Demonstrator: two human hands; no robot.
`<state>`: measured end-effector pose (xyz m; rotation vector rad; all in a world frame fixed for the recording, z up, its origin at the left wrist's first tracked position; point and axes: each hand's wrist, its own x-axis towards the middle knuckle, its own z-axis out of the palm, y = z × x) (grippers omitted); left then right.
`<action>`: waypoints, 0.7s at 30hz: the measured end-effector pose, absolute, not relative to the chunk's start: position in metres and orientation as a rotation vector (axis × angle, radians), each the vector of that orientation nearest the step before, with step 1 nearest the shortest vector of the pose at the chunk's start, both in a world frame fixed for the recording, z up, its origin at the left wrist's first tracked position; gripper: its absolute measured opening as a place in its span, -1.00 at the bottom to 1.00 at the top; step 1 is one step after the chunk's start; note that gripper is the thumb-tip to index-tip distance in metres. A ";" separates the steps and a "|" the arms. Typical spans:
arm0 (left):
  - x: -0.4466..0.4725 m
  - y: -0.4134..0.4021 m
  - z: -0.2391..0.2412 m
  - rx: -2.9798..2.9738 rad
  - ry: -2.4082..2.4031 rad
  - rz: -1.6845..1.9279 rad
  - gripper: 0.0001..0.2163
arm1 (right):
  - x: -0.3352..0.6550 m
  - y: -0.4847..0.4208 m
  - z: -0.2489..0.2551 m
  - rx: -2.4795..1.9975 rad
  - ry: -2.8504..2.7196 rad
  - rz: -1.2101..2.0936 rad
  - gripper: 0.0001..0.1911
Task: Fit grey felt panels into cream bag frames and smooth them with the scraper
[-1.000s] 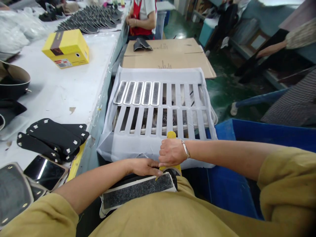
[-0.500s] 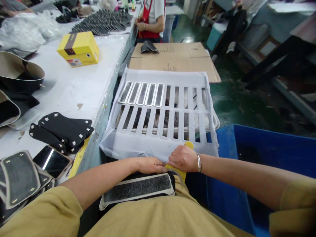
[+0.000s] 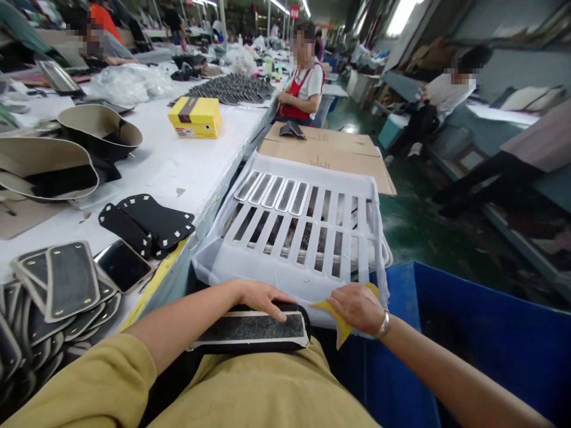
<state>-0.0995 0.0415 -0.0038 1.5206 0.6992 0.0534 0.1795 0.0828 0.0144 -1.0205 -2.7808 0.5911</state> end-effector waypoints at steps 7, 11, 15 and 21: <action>-0.083 0.042 -0.015 1.346 0.962 0.086 -0.63 | 0.154 0.083 0.032 -0.904 -1.838 1.701 -0.25; -0.074 0.041 -0.022 1.343 0.983 0.148 -0.69 | 0.118 0.077 0.038 -0.591 -1.294 2.077 -0.22; -0.073 0.039 -0.020 1.335 1.029 0.154 -0.70 | 0.101 0.068 0.020 -0.670 -1.108 2.055 -0.51; -0.073 0.044 -0.015 1.329 1.038 0.130 -0.70 | 0.112 0.054 -0.013 -0.819 -0.956 2.023 -0.59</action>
